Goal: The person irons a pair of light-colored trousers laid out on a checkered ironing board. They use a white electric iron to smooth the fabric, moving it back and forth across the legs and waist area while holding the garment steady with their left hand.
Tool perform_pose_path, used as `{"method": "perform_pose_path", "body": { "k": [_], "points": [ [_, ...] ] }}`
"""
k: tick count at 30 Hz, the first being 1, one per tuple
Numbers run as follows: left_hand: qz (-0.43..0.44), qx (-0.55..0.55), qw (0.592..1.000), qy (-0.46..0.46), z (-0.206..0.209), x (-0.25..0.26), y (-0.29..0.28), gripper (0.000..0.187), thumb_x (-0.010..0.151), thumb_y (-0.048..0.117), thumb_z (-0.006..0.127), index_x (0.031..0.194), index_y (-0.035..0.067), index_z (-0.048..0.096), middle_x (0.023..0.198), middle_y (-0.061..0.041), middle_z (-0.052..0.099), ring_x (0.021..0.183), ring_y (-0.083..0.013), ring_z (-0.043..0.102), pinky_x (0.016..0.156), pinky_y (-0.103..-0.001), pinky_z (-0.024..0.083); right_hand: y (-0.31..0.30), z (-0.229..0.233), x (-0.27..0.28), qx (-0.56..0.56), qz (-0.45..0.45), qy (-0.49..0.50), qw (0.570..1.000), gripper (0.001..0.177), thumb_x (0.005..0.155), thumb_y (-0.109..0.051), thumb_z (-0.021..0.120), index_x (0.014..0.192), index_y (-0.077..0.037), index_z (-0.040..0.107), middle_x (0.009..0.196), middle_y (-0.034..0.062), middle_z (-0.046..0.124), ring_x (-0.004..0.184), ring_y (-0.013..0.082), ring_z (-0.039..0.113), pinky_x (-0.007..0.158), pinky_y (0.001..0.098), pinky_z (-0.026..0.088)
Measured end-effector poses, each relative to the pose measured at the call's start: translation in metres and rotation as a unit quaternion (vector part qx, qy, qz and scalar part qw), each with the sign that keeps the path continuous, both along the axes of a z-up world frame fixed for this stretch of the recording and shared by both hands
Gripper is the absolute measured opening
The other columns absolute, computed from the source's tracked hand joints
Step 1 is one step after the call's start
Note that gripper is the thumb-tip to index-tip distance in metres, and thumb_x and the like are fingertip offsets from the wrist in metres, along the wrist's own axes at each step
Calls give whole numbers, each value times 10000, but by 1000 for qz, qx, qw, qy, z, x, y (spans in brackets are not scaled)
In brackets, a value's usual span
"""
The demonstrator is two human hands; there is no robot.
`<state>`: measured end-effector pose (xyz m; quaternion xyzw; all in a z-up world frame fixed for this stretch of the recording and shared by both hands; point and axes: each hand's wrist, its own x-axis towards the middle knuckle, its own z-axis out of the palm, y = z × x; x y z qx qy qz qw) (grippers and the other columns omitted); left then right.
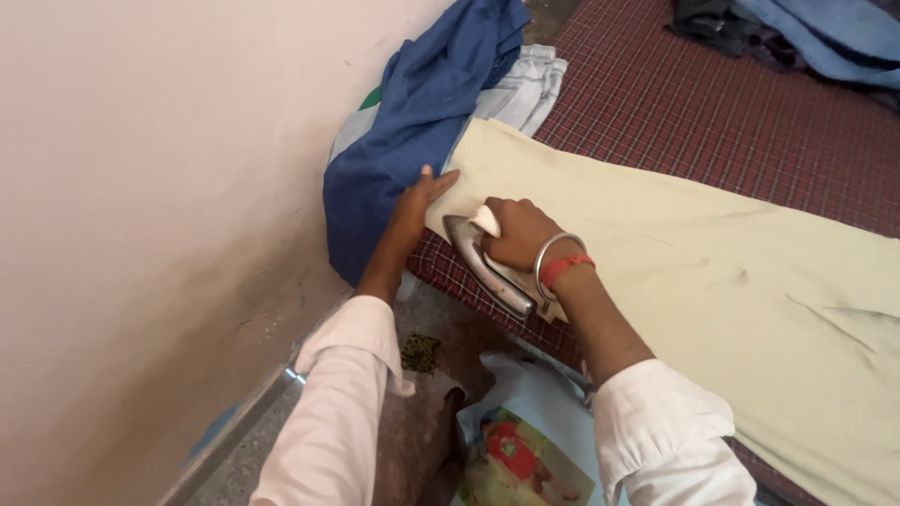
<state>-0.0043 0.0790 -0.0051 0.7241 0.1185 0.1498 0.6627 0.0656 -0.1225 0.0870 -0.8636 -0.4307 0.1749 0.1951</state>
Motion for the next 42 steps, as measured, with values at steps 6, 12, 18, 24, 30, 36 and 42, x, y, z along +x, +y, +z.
{"method": "perform_pose_path", "body": {
  "k": [6,12,18,24,30,36,42],
  "points": [
    [31,120,992,-12,-5,-6,-11,524,1104,367,291,1407,113,634,1453,-218,601,1367,-345,555,1119,-341,397,29,-5,4,21,27,-18,999,341,839,-254,685,1090,-24,684,987,275,726,966,437,703,912,483,549],
    [50,132,990,-28,3,-7,-17,542,1100,412,308,1380,97,649,1413,-211,641,1352,-333,582,1110,-351,424,24,-7,-6,62,38,-57,996,327,836,-245,686,1092,-44,662,964,261,725,953,448,690,877,509,541],
    [89,198,976,-23,-11,1,-22,435,1068,322,441,1355,77,657,1400,-182,650,1359,-333,578,1117,-360,425,-17,5,-26,14,51,-24,998,307,879,-284,672,1095,-66,659,948,251,729,924,430,711,846,506,558],
    [84,418,900,-93,-17,-3,-27,484,988,253,622,1417,30,592,1452,-190,604,1393,-372,529,1160,-422,394,-96,17,-41,-40,14,-10,999,412,858,-290,692,1193,-56,638,924,260,725,892,435,714,838,503,566],
    [85,465,878,-76,-13,-7,-35,552,983,283,630,1471,41,544,1521,-177,547,1434,-368,479,1168,-484,373,-195,21,-30,-74,-56,27,995,472,840,-285,660,1277,-110,623,855,205,767,759,353,774,788,453,608],
    [88,486,868,-49,-8,-11,-38,556,996,303,601,1481,41,536,1534,-177,537,1444,-369,467,1175,-494,366,-251,29,-30,-127,-85,-3,988,481,800,-315,679,1242,-129,647,682,208,720,658,386,705,692,507,562],
    [94,498,861,-50,-8,-11,-39,554,1009,310,590,1489,38,534,1529,-183,543,1438,-375,475,1168,-499,373,-233,31,-25,-153,-95,-3,984,503,818,-345,699,1275,-146,631,680,228,707,674,412,704,708,516,563]
  ]
}}
